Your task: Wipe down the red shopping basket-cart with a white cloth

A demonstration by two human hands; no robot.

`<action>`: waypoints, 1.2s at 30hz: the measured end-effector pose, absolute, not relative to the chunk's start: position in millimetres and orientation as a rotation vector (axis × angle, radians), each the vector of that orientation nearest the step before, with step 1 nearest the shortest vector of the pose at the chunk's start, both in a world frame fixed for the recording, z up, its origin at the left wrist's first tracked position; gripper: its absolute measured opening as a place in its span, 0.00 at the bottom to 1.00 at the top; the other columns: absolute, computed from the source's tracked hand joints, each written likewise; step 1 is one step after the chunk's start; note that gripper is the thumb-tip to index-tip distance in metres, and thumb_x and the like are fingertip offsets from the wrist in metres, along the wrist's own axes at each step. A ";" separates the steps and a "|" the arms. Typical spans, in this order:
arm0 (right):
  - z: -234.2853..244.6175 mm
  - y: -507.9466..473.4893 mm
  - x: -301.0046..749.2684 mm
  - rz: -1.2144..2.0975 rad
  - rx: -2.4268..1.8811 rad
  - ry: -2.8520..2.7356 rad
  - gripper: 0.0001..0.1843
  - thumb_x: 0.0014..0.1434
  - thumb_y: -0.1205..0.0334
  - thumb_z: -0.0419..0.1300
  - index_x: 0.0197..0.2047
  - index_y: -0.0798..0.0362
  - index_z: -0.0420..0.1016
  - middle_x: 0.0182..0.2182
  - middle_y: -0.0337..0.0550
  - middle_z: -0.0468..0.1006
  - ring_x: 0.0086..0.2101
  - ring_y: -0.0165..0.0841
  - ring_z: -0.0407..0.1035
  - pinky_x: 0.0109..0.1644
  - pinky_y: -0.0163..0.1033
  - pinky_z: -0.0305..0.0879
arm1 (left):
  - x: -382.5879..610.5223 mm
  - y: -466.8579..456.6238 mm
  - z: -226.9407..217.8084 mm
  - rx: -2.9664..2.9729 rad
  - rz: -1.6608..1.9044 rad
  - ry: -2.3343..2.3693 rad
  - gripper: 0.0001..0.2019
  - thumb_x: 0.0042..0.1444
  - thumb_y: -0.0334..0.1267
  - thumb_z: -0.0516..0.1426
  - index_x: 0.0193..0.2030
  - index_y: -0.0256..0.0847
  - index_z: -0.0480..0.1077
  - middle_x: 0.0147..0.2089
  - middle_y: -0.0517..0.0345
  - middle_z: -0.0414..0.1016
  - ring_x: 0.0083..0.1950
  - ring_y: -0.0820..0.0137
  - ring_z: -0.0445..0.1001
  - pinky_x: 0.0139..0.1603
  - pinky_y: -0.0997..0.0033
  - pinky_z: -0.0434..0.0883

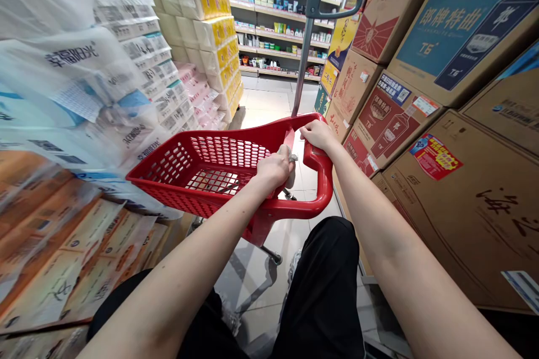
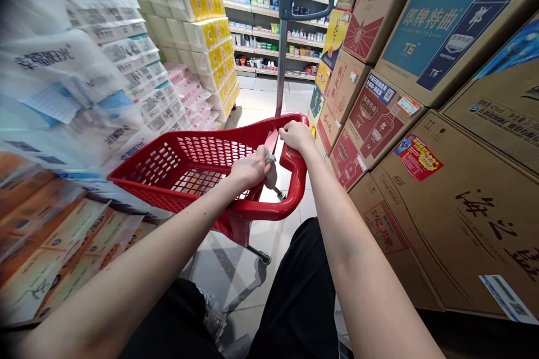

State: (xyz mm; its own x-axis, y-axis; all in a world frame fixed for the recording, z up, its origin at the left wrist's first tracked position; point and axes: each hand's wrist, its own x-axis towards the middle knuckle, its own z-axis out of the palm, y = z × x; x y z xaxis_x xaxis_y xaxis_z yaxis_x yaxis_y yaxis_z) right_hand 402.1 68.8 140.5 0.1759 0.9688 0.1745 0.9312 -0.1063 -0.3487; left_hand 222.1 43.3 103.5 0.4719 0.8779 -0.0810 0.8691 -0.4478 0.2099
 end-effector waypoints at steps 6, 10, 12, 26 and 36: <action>140.5 70.6 407.2 0.136 -2.077 -1.772 0.18 0.62 0.57 0.52 0.30 0.49 0.82 0.32 0.42 0.83 0.37 0.35 0.74 0.45 0.37 0.63 | 218.0 50.0 102.0 2.610 0.070 1.372 0.17 0.66 0.49 0.44 0.55 0.42 0.55 0.50 0.41 0.77 0.49 0.54 0.77 0.45 0.58 0.70; 139.2 72.0 411.1 0.145 -2.095 -1.743 0.18 0.61 0.57 0.52 0.31 0.50 0.83 0.32 0.42 0.83 0.36 0.35 0.74 0.44 0.36 0.63 | 209.0 43.6 105.1 2.614 0.020 1.304 0.16 0.66 0.48 0.43 0.54 0.44 0.56 0.51 0.44 0.77 0.49 0.55 0.77 0.45 0.59 0.70; 137.8 73.1 413.4 0.150 -2.099 -1.732 0.17 0.60 0.57 0.53 0.31 0.49 0.83 0.32 0.41 0.83 0.36 0.35 0.74 0.43 0.36 0.63 | 203.2 39.1 106.5 2.605 0.002 1.243 0.15 0.66 0.48 0.43 0.54 0.44 0.55 0.50 0.45 0.77 0.49 0.56 0.77 0.46 0.59 0.70; 135.2 72.6 422.3 0.164 -2.101 -1.735 0.16 0.59 0.58 0.53 0.32 0.48 0.83 0.31 0.40 0.83 0.34 0.33 0.74 0.40 0.34 0.62 | 155.9 28.0 110.1 2.186 0.080 0.740 0.25 0.61 0.62 0.47 0.53 0.45 0.60 0.51 0.57 0.74 0.50 0.65 0.73 0.52 0.68 0.67; 137.0 66.2 424.1 0.153 -2.069 -1.759 0.17 0.59 0.60 0.52 0.30 0.49 0.82 0.33 0.40 0.83 0.35 0.33 0.74 0.38 0.34 0.61 | 169.0 28.9 100.2 2.274 0.036 0.886 0.32 0.57 0.65 0.50 0.58 0.43 0.56 0.51 0.50 0.75 0.50 0.59 0.75 0.51 0.63 0.69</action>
